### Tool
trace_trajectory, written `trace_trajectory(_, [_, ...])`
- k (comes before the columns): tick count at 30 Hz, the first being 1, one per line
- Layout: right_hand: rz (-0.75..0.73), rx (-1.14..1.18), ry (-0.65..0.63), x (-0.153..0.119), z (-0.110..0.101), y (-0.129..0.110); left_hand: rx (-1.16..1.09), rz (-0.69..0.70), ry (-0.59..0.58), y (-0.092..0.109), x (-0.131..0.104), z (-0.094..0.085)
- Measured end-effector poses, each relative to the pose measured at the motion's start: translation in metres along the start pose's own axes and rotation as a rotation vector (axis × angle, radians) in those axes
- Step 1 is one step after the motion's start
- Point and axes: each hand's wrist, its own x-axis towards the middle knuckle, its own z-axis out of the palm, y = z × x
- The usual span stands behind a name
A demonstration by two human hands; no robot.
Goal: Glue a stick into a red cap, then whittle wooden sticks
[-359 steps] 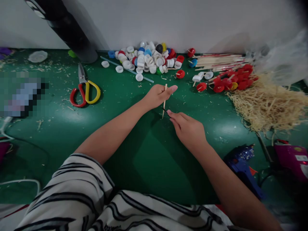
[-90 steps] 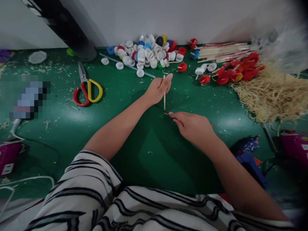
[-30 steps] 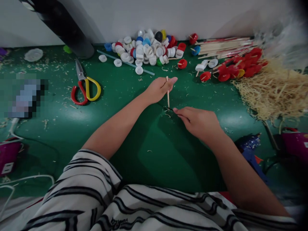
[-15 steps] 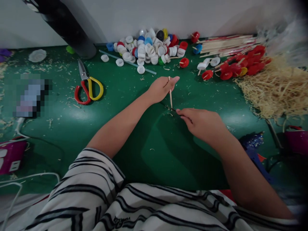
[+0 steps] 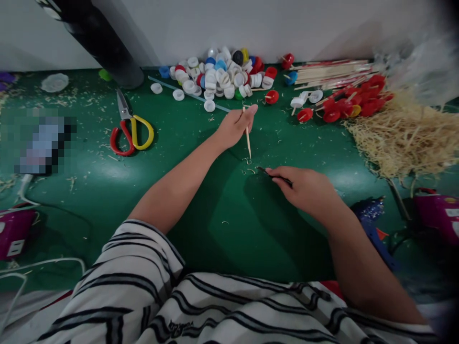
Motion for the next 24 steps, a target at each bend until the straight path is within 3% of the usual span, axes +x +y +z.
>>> trace_trajectory(8, [-0.103, 0.037, 0.122, 0.002, 0.001, 0.007, 0.062, -0.005, -0.098, 0.012, -0.005, 0.002])
trace_trajectory(14, [-0.099, 0.059, 0.248, 0.012, 0.011, 0.005, 0.106, -0.034, -0.182, 0.019, -0.008, -0.001])
trace_trajectory(19, [-0.082, 0.026, 0.220, 0.025, 0.016, 0.003, 0.186, -0.074, -0.229, 0.029, -0.009, -0.003])
trace_trajectory(24, [-0.064, 0.013, 0.161, 0.029, 0.010, -0.001, 0.237, -0.030, -0.214, 0.031, -0.008, -0.002])
